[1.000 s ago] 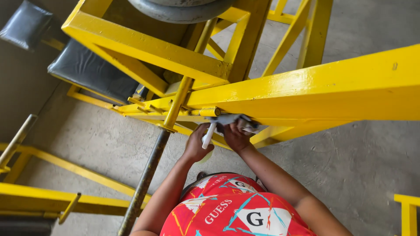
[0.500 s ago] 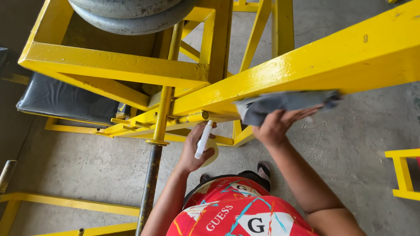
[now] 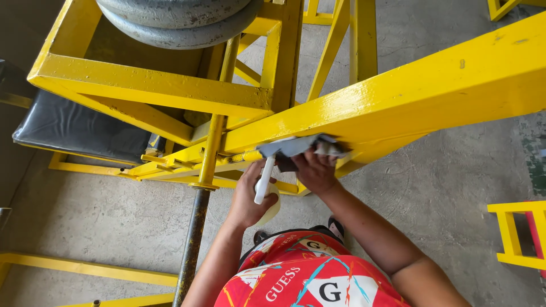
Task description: Cleaning and wiping down yellow metal gym machines using a spray bottle and a cloth.
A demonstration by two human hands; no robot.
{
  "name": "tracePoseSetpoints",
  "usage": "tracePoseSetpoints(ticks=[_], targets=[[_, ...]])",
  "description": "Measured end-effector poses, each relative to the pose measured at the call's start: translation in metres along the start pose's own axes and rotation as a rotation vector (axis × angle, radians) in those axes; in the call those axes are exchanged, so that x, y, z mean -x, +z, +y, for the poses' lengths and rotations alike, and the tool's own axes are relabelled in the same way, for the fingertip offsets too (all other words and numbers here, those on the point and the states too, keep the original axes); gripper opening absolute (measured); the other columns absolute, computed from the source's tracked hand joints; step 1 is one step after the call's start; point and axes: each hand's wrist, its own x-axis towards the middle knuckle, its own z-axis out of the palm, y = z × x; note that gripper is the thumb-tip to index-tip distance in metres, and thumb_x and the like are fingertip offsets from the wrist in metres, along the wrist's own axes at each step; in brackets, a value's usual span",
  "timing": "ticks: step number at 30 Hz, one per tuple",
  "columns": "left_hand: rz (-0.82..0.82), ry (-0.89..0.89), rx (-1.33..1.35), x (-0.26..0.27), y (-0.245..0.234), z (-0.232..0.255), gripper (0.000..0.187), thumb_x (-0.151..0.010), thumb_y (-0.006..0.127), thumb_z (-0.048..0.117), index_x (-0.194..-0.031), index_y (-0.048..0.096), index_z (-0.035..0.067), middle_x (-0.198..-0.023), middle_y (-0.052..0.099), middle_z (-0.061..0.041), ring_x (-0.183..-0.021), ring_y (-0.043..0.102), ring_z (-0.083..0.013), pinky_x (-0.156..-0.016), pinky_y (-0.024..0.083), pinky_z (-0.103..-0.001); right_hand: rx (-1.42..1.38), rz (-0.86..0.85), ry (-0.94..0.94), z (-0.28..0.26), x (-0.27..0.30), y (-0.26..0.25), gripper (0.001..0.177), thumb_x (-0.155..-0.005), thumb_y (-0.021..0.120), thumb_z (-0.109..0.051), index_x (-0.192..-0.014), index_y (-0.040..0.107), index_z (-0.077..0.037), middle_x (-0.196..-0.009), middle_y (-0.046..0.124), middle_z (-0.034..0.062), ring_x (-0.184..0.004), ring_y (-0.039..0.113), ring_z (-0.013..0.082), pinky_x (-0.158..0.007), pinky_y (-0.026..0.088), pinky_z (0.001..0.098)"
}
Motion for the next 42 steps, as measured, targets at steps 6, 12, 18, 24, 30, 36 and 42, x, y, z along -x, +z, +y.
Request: tracePoseSetpoints(ticks=[6, 12, 18, 24, 30, 36, 42], targets=[[0.014, 0.047, -0.022, 0.005, 0.003, 0.013, 0.079, -0.061, 0.077, -0.002, -0.136, 0.055, 0.004, -0.121, 0.064, -0.011, -0.102, 0.071, -0.0224, -0.092, 0.055, -0.034, -0.217, 0.193, 0.372, 0.086, -0.109, -0.11, 0.069, -0.107, 0.068, -0.057, -0.148, 0.048, -0.005, -0.166, -0.002, 0.0338, -0.151, -0.008, 0.0633, -0.117, -0.008, 0.0785], [0.044, -0.007, 0.026, 0.01, 0.001, 0.034, 0.076, -0.063, 0.075, -0.001, -0.135, 0.056, 0.006, -0.122, 0.065, -0.01, -0.1, 0.072, -0.0216, -0.086, 0.058, -0.034, -0.083, -0.037, 0.218, 0.034, -0.073, -0.05, 0.044, -0.107, 0.055, -0.029, -0.151, 0.054, -0.028, -0.165, 0.029, 0.0216, -0.148, 0.001, 0.0641, -0.115, -0.011, 0.0774], [0.079, 0.043, -0.093, 0.012, 0.0, 0.027, 0.073, -0.063, 0.076, -0.001, -0.134, 0.057, 0.004, -0.116, 0.066, -0.012, -0.096, 0.073, -0.023, -0.088, 0.057, -0.035, -0.067, -0.013, -0.054, -0.014, -0.017, 0.002, 0.042, -0.109, 0.054, -0.055, -0.144, 0.065, -0.033, -0.151, 0.055, -0.0004, -0.144, 0.04, 0.027, -0.117, 0.004, 0.0617], [-0.002, 0.133, -0.057, 0.009, 0.004, 0.048, 0.077, -0.059, 0.077, -0.001, -0.133, 0.055, 0.001, -0.121, 0.063, -0.014, -0.101, 0.07, -0.0262, -0.09, 0.055, -0.036, -0.084, 0.156, 0.192, 0.086, -0.024, -0.044, 0.043, -0.111, 0.046, -0.042, -0.15, 0.062, -0.033, -0.173, 0.008, 0.0214, -0.154, -0.001, 0.0542, -0.118, -0.012, 0.0737], [-0.084, 0.129, -0.002, 0.011, 0.024, 0.07, 0.074, -0.063, 0.074, 0.0, -0.134, 0.057, 0.001, -0.126, 0.061, -0.014, -0.105, 0.069, -0.0262, -0.093, 0.055, -0.035, -0.119, 0.323, 0.392, 0.146, -0.097, -0.13, 0.083, -0.109, 0.062, -0.057, -0.17, 0.009, -0.037, -0.18, -0.016, 0.0068, -0.158, -0.008, 0.0519, -0.121, -0.005, 0.0681], [-0.077, 0.184, -0.033, 0.01, 0.051, 0.086, 0.07, -0.065, 0.074, 0.0, -0.133, 0.058, 0.003, -0.127, 0.062, -0.014, -0.108, 0.069, -0.0279, -0.094, 0.056, -0.037, -0.163, 0.059, 0.194, 0.08, -0.007, -0.054, 0.056, -0.109, 0.054, -0.047, -0.16, 0.039, -0.033, -0.175, 0.003, 0.0111, -0.157, 0.002, 0.0535, -0.122, -0.003, 0.0742], [-0.088, 0.13, 0.029, 0.003, 0.088, 0.089, 0.069, -0.065, 0.071, 0.001, -0.133, 0.057, 0.005, -0.124, 0.061, -0.014, -0.104, 0.072, -0.0275, -0.091, 0.058, -0.035, -0.011, -0.082, 0.12, 0.121, 0.047, -0.039, 0.048, -0.111, 0.049, -0.047, -0.157, 0.041, -0.038, -0.177, 0.008, 0.0127, -0.16, -0.005, 0.0461, -0.124, -0.008, 0.067]])
